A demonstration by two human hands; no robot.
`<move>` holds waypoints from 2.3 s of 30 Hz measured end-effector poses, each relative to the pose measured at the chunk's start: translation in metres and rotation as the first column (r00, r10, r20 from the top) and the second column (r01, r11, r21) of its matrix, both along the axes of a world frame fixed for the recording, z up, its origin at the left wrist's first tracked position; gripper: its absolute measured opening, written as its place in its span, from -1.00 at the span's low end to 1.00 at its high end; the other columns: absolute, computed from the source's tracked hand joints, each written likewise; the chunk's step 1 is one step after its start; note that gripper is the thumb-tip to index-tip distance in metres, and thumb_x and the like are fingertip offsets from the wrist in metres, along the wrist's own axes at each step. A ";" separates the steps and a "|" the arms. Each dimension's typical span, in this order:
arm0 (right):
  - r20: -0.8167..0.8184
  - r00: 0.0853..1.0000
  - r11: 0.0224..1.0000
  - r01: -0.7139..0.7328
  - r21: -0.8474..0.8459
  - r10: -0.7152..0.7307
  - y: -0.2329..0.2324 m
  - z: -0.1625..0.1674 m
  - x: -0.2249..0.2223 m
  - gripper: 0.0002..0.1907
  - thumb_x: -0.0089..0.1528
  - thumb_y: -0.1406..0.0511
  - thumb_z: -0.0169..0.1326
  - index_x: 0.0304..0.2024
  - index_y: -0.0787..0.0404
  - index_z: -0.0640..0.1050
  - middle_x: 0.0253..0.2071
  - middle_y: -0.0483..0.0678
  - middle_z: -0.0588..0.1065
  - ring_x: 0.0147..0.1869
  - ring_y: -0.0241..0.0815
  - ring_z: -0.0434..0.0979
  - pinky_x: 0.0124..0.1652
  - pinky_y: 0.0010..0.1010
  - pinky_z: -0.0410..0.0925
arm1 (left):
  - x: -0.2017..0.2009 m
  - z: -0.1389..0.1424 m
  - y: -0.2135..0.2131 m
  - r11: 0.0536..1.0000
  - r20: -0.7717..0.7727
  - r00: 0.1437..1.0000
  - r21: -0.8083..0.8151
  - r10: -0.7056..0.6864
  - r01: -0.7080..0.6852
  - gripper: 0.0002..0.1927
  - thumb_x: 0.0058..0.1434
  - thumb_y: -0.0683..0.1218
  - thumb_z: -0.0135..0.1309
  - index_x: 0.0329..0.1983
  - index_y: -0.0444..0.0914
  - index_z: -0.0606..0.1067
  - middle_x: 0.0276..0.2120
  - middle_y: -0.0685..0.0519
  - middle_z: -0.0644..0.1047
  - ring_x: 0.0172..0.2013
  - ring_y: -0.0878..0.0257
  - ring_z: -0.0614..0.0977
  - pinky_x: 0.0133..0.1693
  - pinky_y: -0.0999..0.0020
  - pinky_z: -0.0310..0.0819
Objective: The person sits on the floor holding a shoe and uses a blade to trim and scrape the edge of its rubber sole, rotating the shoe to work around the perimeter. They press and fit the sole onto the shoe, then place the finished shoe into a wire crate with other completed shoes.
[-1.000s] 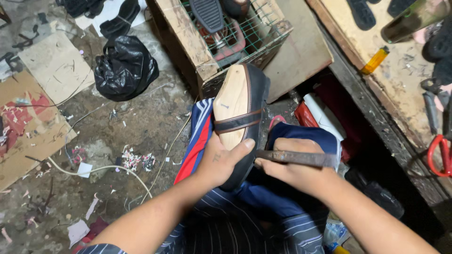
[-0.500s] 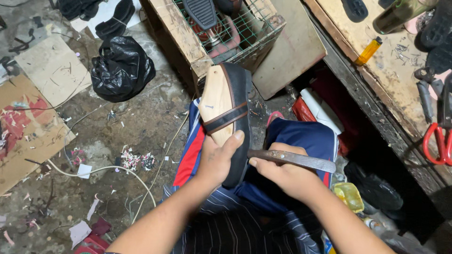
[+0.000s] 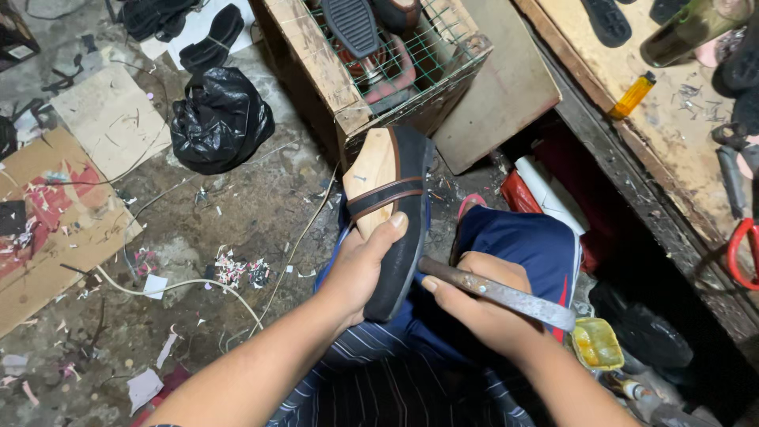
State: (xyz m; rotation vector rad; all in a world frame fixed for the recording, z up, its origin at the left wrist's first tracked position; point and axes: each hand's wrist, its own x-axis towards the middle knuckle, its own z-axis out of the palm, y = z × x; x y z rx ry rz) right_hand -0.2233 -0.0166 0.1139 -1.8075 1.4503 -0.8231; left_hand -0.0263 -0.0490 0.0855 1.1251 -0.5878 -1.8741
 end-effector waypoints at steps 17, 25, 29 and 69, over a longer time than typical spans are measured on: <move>0.014 0.998 0.975 0.050 0.216 -0.054 0.000 -0.004 0.014 -0.71 0.06 0.18 0.33 -0.60 0.18 0.53 -0.69 -0.14 0.46 -0.63 -0.19 0.46 -0.58 -0.31 0.32 | 0.007 -0.002 -0.019 0.999 0.100 0.994 0.015 -0.039 0.037 -0.61 0.25 0.09 0.08 0.02 -0.24 0.54 -0.27 0.12 0.61 -0.30 0.37 0.60 -0.25 0.42 0.49; 0.037 0.999 0.997 0.042 -0.061 -0.040 0.011 -0.014 0.026 -0.66 0.14 0.23 0.33 -0.59 0.20 0.47 -0.66 -0.12 0.41 -0.60 -0.31 0.38 -0.54 -0.39 0.26 | -0.003 0.001 -0.022 0.978 0.207 0.975 -0.207 0.084 -0.040 -0.62 0.28 0.07 0.09 0.02 -0.27 0.53 -0.24 0.09 0.61 -0.27 0.38 0.61 -0.21 0.42 0.51; 0.062 0.996 0.983 0.047 0.180 -0.059 0.018 -0.006 0.021 -0.67 0.11 0.24 0.34 -0.61 0.20 0.48 -0.67 -0.11 0.44 -0.60 -0.28 0.40 -0.55 -0.40 0.29 | -0.002 0.004 -0.016 0.995 0.132 0.991 -0.094 0.038 -0.026 -0.63 0.29 0.07 0.07 0.00 -0.27 0.54 -0.27 0.12 0.60 -0.30 0.38 0.60 -0.25 0.41 0.49; 0.231 0.914 0.835 0.172 0.523 -0.333 -0.067 0.003 0.014 -0.75 0.07 0.25 0.34 -0.49 0.24 0.54 -0.60 -0.15 0.48 -0.60 -0.37 0.37 -0.60 -0.47 0.22 | -0.045 -0.052 -0.005 0.954 -0.092 0.950 0.073 0.297 -0.291 -0.38 0.40 0.22 -0.27 -0.36 -0.39 0.51 -0.63 -0.06 0.52 -0.66 0.19 0.54 -0.56 0.31 0.47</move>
